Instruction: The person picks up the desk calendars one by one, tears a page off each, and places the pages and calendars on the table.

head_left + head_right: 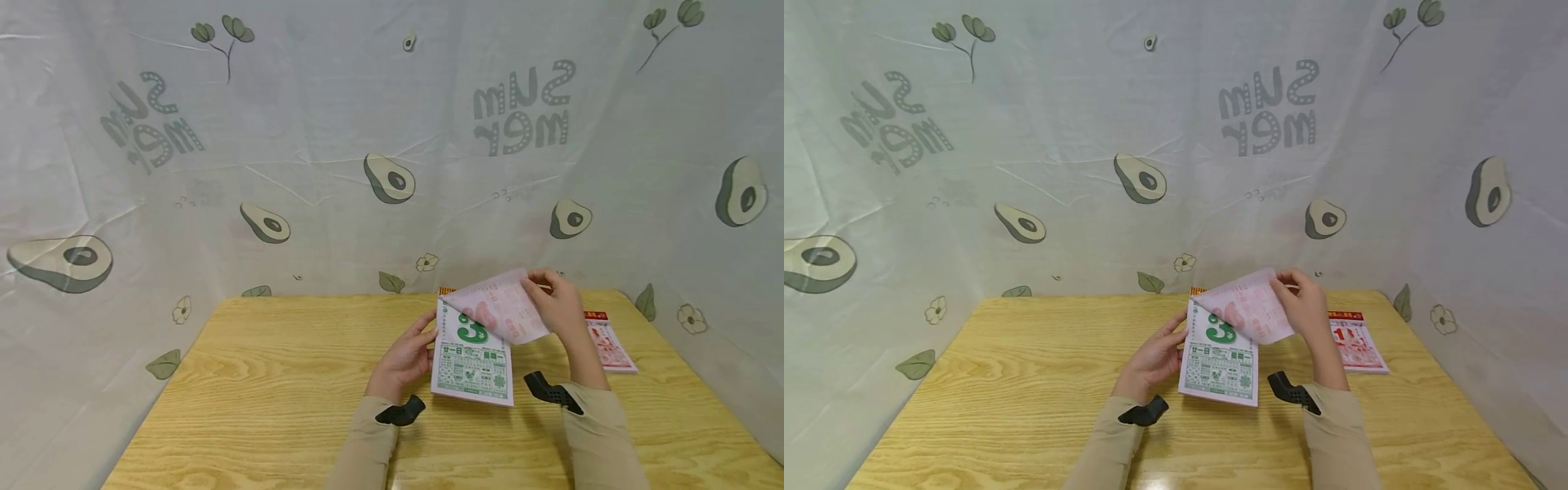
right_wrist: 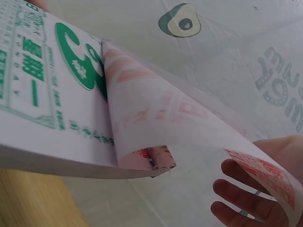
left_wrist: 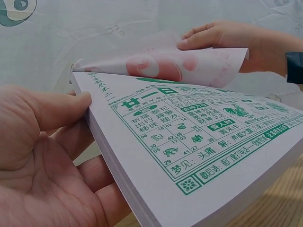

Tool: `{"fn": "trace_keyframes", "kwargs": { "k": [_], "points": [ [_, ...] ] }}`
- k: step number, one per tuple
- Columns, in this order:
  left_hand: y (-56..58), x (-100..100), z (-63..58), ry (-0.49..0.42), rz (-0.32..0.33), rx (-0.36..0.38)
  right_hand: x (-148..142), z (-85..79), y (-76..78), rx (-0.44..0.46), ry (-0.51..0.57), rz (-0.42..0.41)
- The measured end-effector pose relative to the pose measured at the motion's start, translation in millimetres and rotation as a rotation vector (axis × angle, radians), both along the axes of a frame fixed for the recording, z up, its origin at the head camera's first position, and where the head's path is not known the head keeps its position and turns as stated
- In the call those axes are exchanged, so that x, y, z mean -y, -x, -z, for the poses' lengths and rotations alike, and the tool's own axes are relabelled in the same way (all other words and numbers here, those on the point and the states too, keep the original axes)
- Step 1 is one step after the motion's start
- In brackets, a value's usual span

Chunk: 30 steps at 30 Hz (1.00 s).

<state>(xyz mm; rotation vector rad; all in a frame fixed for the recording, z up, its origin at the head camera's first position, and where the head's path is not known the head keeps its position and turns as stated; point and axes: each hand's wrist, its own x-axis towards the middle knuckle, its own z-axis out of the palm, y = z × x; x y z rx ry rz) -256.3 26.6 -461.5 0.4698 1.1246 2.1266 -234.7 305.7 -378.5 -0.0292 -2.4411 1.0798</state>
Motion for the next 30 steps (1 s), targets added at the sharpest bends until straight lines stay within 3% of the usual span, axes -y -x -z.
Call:
{"fn": "trace_keyframes", "kwargs": {
  "k": [12, 30],
  "points": [
    [1.5, 2.8, 0.6, -0.016, -0.008, 0.008, -2.4, -1.2, 14.4, 0.038, 0.01, -0.043],
    [1.3, 1.9, 2.1, -0.016, -0.022, -0.009, -5.9, 8.3, 11.5, 0.106, 0.094, -0.054]
  ]
}}
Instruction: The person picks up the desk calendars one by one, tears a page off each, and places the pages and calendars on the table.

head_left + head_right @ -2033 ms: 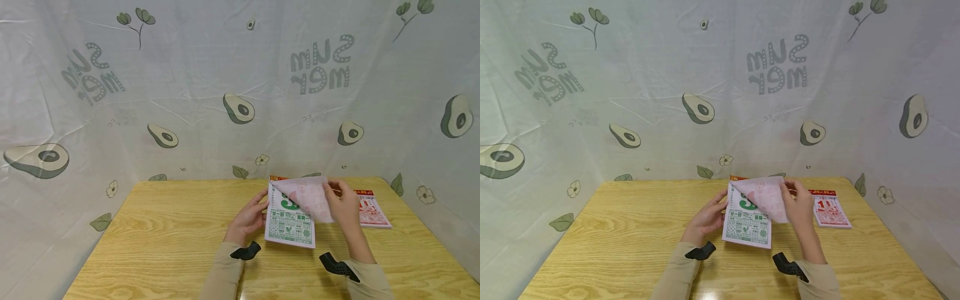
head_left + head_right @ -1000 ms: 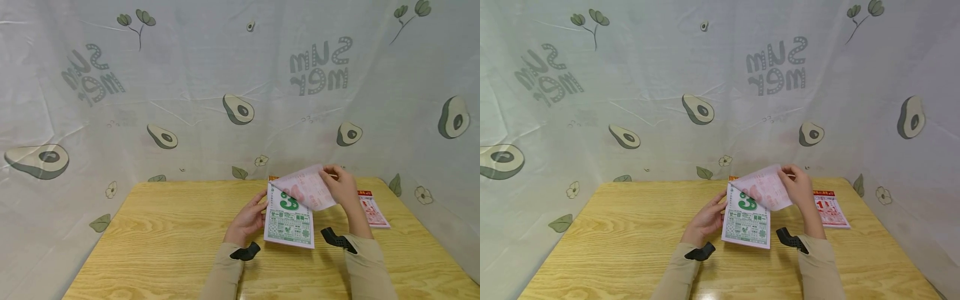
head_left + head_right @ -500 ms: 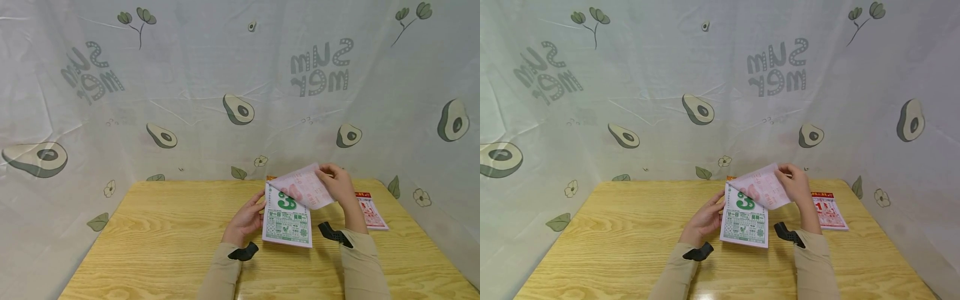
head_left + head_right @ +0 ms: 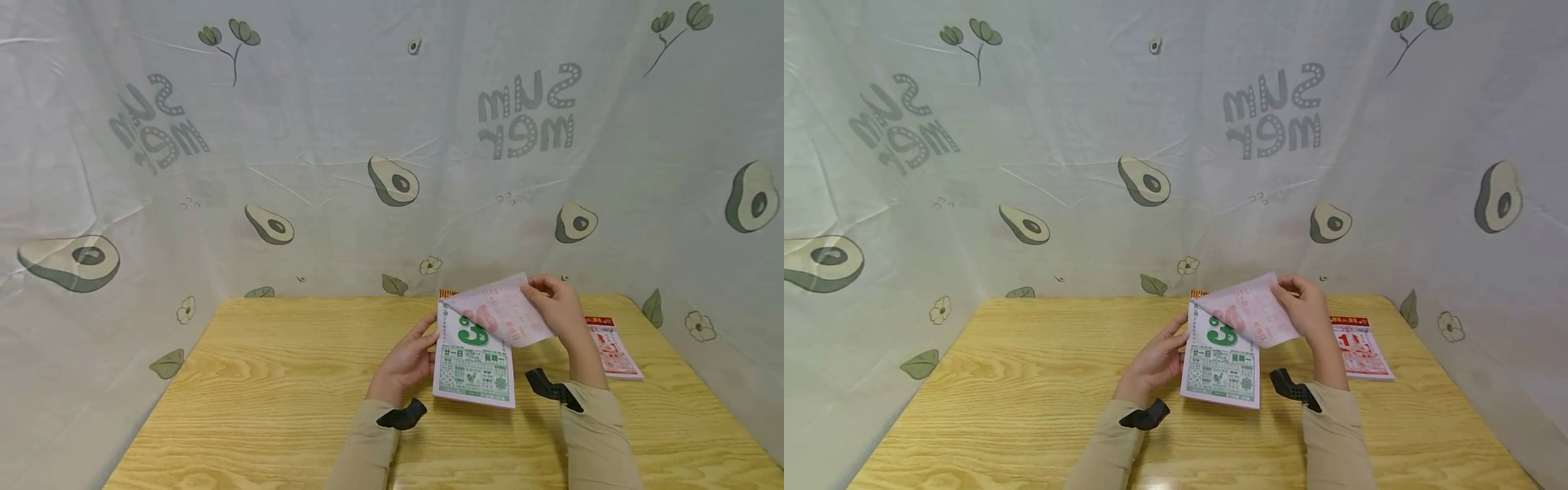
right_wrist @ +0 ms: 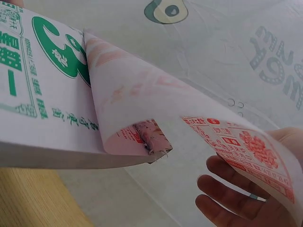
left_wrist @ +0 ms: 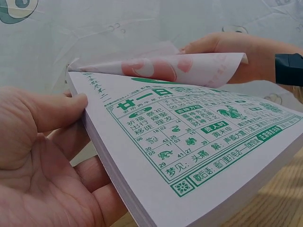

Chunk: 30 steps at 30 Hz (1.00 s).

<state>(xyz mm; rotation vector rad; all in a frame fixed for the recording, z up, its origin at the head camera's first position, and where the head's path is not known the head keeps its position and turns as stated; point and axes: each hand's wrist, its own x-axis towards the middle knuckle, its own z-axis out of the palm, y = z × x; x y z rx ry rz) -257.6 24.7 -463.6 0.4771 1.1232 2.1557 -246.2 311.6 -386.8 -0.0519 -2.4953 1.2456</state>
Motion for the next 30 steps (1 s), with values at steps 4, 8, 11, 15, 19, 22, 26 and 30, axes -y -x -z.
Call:
{"fn": "trace_keyframes", "kwargs": {
  "k": [4, 8, 11, 15, 19, 22, 26, 30],
  "points": [
    [-0.6, -1.2, 0.3, -0.003, -0.009, 0.003, 0.0, -0.1, -1.1, 0.003, 0.012, -0.006],
    [-0.4, -1.9, 0.6, -0.007, -0.014, 0.002, -0.2, 0.4, -0.9, 0.022, 0.016, -0.003],
    [0.0, -2.2, 1.0, -0.007, -0.012, 0.004, -0.6, 0.5, -0.6, 0.041, 0.009, 0.002],
    [-0.1, -2.4, 1.2, -0.011, -0.018, 0.014, -0.8, 0.2, -0.8, 0.051, 0.014, 0.001],
    [-0.5, -2.8, 0.9, -0.022, -0.039, 0.029, -1.3, -0.2, -0.4, 0.035, 0.018, -0.007],
    [-0.5, -3.2, 0.9, -0.026, -0.047, 0.034, -1.5, 0.0, 0.1, 0.024, 0.014, -0.013],
    [-0.3, -3.4, 0.7, -0.034, -0.052, 0.035, -1.1, 0.3, 0.5, 0.017, 0.018, -0.018],
    [0.0, -3.8, 0.9, -0.044, -0.062, 0.04, -0.3, 0.3, 0.7, 0.015, 0.024, -0.024]
  ]
}}
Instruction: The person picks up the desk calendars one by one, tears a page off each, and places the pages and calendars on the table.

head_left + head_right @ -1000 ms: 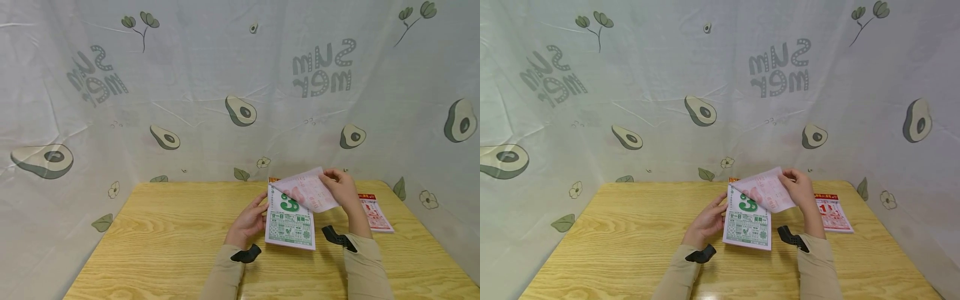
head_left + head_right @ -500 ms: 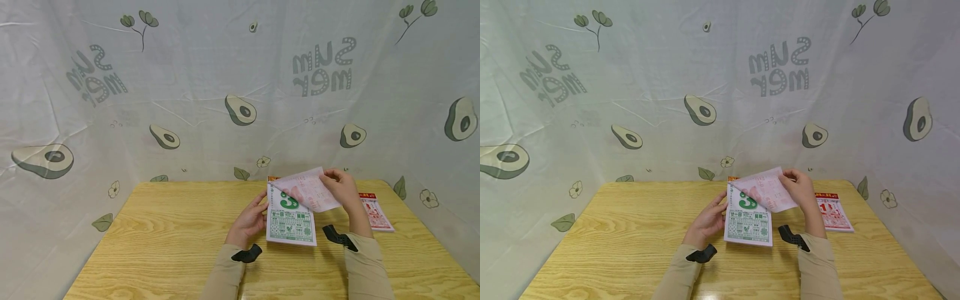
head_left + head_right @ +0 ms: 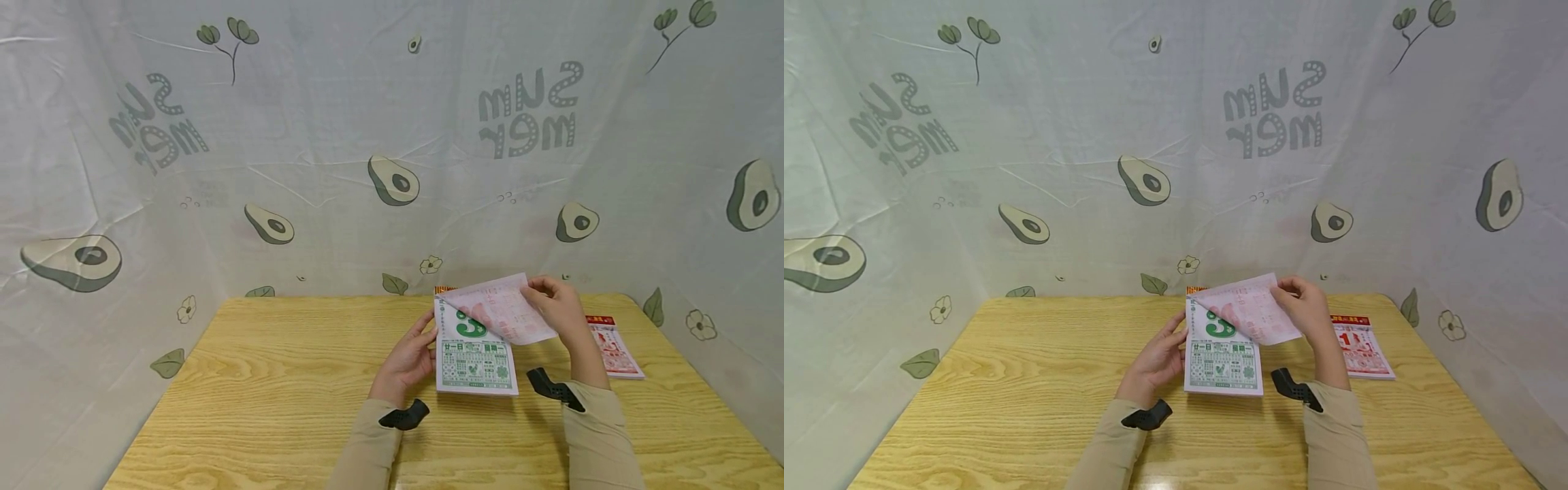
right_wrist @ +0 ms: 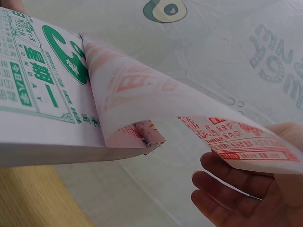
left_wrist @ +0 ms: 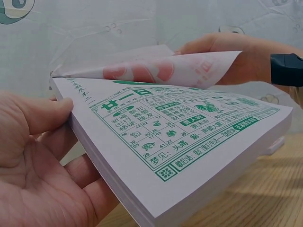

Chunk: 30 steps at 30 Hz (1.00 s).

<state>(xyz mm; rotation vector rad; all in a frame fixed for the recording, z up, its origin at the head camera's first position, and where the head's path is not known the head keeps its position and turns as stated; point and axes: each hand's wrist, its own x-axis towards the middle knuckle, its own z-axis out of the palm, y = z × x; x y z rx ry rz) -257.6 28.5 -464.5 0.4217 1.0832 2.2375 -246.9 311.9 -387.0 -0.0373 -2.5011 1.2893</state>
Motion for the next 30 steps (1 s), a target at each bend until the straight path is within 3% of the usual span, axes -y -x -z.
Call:
{"fn": "trace_keyframes", "kwargs": {
  "k": [19, 30],
  "points": [
    [0.3, -1.7, -1.0, -0.024, -0.069, 0.043, -1.2, -0.6, -0.2, -0.01, 0.012, -0.025],
    [6.6, -8.9, 10.8, -0.016, -0.133, 0.076, -0.3, -0.4, -0.8, -0.006, 0.028, -0.03]
  ]
}}
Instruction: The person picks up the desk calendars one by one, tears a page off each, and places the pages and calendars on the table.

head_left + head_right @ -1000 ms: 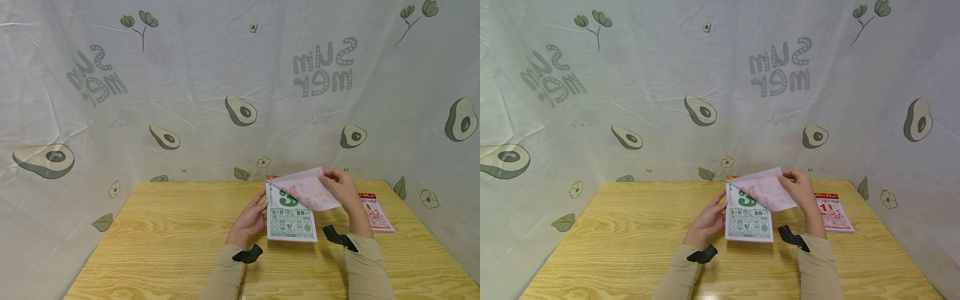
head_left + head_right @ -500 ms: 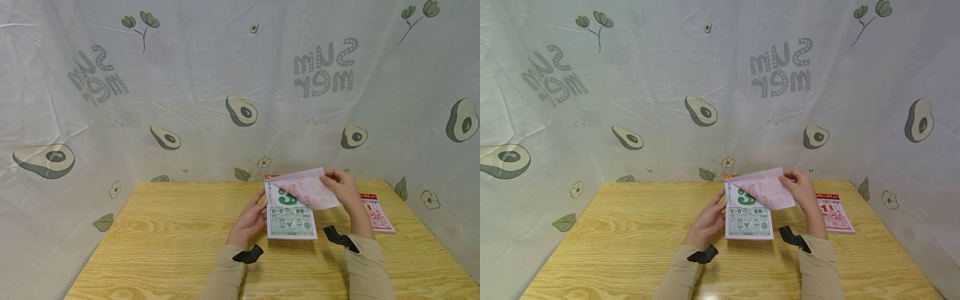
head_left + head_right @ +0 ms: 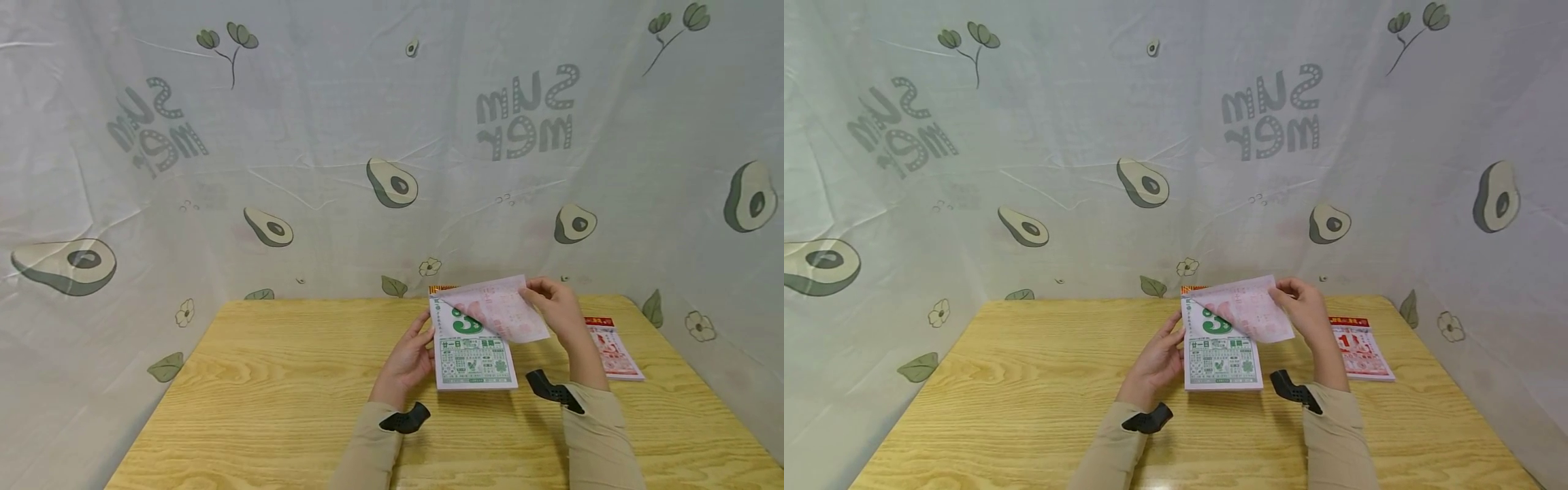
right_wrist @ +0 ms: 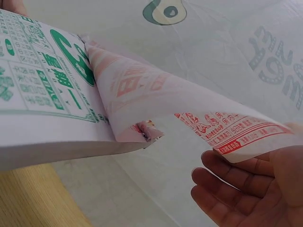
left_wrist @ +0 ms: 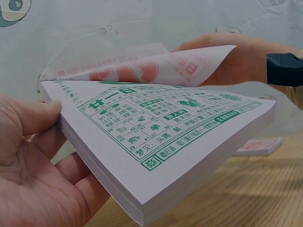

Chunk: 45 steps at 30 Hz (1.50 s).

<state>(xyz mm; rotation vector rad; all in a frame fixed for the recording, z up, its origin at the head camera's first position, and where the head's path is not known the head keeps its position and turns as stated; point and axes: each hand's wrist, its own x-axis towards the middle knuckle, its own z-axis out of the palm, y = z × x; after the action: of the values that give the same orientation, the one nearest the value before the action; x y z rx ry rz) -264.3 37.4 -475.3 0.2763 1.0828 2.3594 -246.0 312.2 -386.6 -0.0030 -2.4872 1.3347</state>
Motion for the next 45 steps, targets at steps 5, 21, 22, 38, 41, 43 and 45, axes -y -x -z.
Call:
{"fn": "trace_keyframes", "kwargs": {
  "k": [5, 21, 22, 38, 41, 43, 45],
  "points": [
    [-0.5, -2.9, 0.8, -0.015, -0.016, 0.002, -0.9, 1.4, 1.8, -0.008, 0.013, -0.006],
    [-0.3, -2.7, -0.3, -0.068, -0.084, 0.019, -1.0, 1.6, 0.6, 0.001, 0.03, 0.021],
    [0.2, -1.7, -0.3, -0.07, -0.099, 0.025, -1.6, 1.6, 0.0, 0.003, 0.031, 0.028],
    [1.3, 6.2, -0.9, -0.08, -0.081, 0.017, -5.0, 0.3, -1.7, -0.026, 0.014, 0.075],
    [1.8, 6.8, -2.0, -0.082, -0.069, 0.017, -5.4, 0.7, -1.6, -0.024, 0.025, 0.073],
    [1.9, 7.2, -2.3, -0.082, -0.067, 0.012, -5.7, 0.8, -1.7, -0.025, 0.032, 0.07],
    [1.9, 6.9, -2.5, -0.08, -0.07, 0.015, -6.3, 1.0, -2.0, -0.024, 0.038, 0.067]
  ]
}}
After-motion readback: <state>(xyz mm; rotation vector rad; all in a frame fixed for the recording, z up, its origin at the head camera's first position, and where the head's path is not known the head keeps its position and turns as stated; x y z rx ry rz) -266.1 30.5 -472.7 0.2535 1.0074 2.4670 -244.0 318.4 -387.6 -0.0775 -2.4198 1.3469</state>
